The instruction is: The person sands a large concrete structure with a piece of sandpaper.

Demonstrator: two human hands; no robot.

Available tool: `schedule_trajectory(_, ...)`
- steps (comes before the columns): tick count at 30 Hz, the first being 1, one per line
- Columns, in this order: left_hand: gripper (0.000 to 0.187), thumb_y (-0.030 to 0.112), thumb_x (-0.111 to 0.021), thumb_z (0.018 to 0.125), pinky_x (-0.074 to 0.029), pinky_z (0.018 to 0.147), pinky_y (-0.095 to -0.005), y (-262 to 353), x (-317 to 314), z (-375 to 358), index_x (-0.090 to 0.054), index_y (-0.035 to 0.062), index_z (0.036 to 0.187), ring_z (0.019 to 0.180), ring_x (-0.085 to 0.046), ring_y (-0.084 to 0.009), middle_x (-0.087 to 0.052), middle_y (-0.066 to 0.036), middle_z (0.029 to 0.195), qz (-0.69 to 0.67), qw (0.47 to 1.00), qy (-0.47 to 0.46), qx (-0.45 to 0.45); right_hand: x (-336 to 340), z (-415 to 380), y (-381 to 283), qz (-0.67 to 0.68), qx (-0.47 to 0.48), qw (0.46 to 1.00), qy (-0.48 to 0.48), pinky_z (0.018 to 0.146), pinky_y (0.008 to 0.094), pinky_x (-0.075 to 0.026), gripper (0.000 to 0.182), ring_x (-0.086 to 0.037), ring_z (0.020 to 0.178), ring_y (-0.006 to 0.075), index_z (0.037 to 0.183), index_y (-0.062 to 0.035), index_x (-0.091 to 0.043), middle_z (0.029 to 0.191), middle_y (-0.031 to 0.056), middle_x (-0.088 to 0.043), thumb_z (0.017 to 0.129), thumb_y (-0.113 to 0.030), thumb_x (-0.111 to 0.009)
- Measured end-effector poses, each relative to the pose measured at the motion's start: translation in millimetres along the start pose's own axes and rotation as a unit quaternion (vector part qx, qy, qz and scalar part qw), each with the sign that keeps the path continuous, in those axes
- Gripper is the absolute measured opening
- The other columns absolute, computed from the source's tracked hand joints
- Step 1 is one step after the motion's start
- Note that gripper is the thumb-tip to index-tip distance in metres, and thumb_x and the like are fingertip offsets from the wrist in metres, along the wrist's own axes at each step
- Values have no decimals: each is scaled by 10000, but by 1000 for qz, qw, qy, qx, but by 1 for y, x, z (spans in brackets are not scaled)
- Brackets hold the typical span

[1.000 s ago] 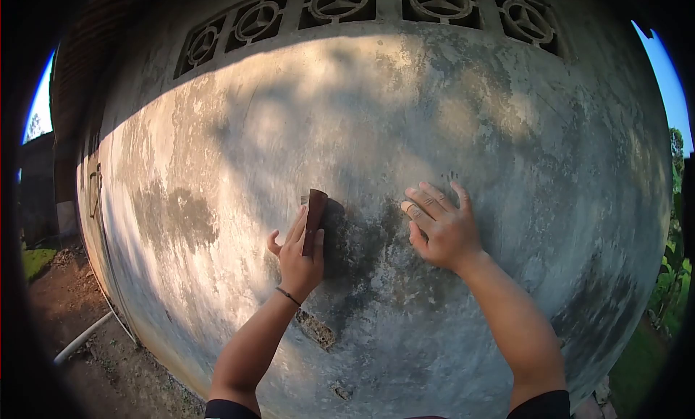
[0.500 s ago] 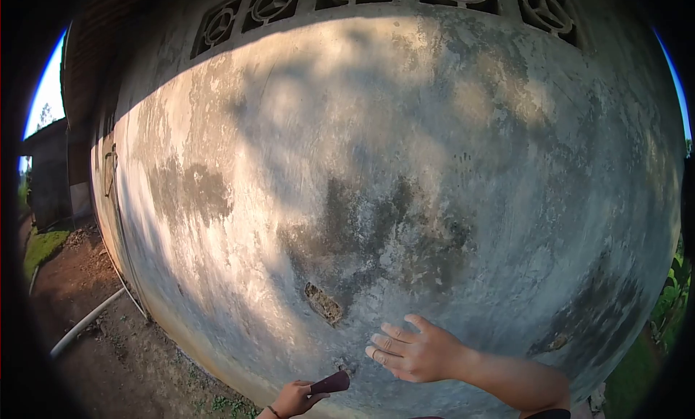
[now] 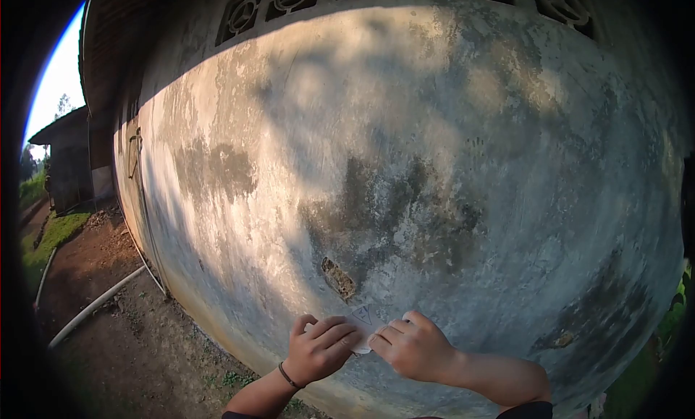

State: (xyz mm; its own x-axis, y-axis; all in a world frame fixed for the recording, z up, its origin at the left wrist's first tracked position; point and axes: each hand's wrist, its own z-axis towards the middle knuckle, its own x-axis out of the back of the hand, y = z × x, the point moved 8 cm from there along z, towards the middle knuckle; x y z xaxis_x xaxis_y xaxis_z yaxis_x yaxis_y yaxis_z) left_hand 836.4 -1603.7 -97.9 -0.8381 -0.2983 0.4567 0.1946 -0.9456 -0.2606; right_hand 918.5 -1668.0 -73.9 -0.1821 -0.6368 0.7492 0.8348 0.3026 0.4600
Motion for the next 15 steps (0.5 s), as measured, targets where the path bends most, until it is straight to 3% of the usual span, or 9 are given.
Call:
schedule_trajectory(2,267,98,-655,743,-405,751,-290,-7,10,6,-659,154,1004,978,-613,-148,-661,22,1057,-24,997,29,67,12,-7,6,-33,10,999,4,665,303,-429,99,-622,763,140,881,-125,-600,795,0,-615,810,-186,-569)
schedule_trajectory(4,297,67,-652,739,-421,760,-303,-10,5,11,-655,140,1027,974,-618,-165,-665,12,1054,-81,995,47,46,29,-16,10,-18,44,998,50,746,307,-470,99,-640,881,150,844,-127,-636,895,0,-641,759,-177,-624)
schedule_trajectory(8,318,5,-659,718,-490,755,-326,-6,2,21,-668,86,1025,945,-634,-219,-669,-45,1054,-212,973,90,19,47,-36,23,-13,56,995,80,848,345,-489,95,-634,979,164,833,-120,-643,970,9,-650,753,-167,-623)
schedule_trajectory(11,287,32,-667,711,-507,750,-316,6,1,32,-681,69,996,925,-635,-219,-664,-65,1046,-239,966,100,-23,45,-52,31,1,25,999,32,946,391,-453,185,-620,1034,194,948,-120,-631,1056,35,-638,833,-261,-600)
schedule_trajectory(13,269,52,-664,713,-512,759,-310,20,6,48,-686,64,981,911,-633,-213,-658,-69,1043,-229,967,94,-63,41,-61,43,147,-115,979,-81,1008,426,-416,404,-596,1093,249,1135,-73,-597,1186,85,-607,845,-354,-618)
schedule_trajectory(14,269,71,-651,714,-512,768,-311,38,9,55,-684,67,981,898,-627,-206,-648,-65,1036,-165,977,70,-115,43,-64,43,145,-118,979,-79,1008,426,-416,404,-596,1093,249,1135,-73,-597,1186,85,-607,845,-354,-618)
schedule_trajectory(15,270,90,-637,716,-513,778,-311,56,8,62,-682,69,981,884,-621,-200,-639,-62,1030,-100,980,46,-164,45,-67,43,148,-120,979,-71,1010,434,-414,524,-594,1093,276,1217,-38,-534,1225,119,-584,839,-389,-627)
